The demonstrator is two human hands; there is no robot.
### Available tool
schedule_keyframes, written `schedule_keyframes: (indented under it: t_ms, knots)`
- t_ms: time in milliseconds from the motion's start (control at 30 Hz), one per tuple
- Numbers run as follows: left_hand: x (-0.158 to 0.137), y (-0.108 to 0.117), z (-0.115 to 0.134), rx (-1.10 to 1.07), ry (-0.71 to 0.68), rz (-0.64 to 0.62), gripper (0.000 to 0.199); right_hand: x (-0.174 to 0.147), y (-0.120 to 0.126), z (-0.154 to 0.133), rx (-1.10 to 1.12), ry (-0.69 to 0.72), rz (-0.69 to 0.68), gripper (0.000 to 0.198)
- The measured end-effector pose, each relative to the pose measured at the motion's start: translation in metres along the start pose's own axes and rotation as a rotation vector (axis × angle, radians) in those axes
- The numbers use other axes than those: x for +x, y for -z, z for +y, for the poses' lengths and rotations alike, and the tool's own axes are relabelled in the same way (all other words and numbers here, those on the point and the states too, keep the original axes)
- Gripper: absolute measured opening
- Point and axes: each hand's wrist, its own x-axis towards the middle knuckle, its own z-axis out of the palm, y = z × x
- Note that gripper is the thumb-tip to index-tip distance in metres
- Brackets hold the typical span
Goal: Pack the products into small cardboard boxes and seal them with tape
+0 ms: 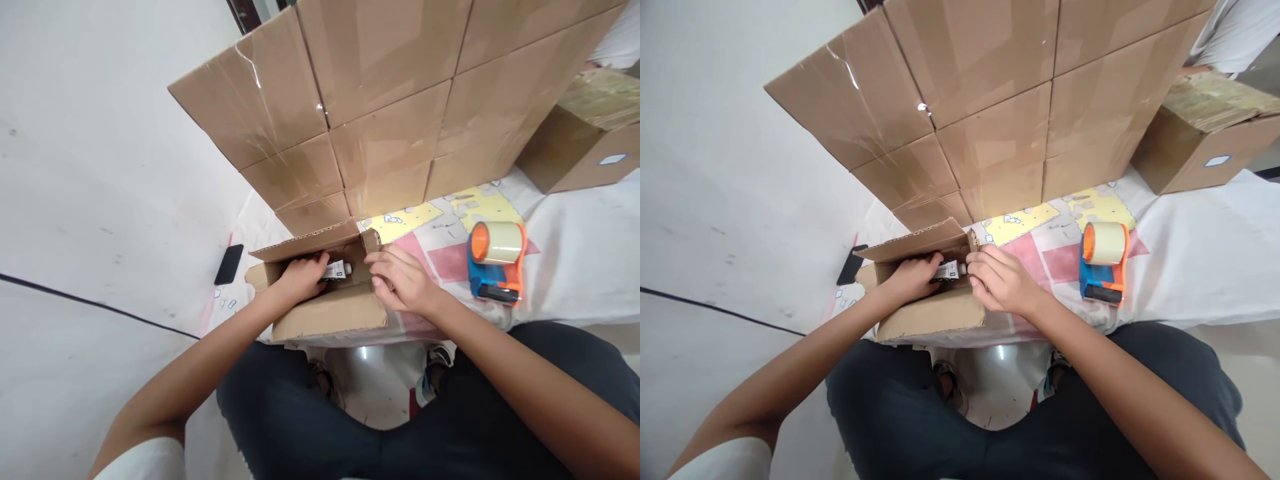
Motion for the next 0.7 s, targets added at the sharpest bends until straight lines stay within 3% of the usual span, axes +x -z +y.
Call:
schedule_keyframes:
  t_ms: [267,433,567,633,700]
  knots:
    - [0.008,0.001,0.004,0.006,-0.009,0.044,0.047,0.000,0.003,0.002,-0.002,-0.026,-0.021,0.018]
    - [0.016,0.002,0.007,-0.008,-0.018,0.057,0.053,-0.002,0.003,0.003,-0.003,-0.072,-0.021,0.017]
    - [0.008,0.017,0.005,-0.024,-0.017,0.074,0.060,-0.003,0.002,0.006,-0.041,-0.084,-0.021,0.017]
    - [-0.011,0.026,-0.002,-0.115,-0.035,0.163,0.052,-0.003,0.001,0.008,-0.043,-0.102,-0.026,0.017]
    - [-0.039,0.026,-0.014,-0.296,0.038,0.459,0.032,-0.004,0.002,0.010,-0.034,-0.114,-0.033,0.016]
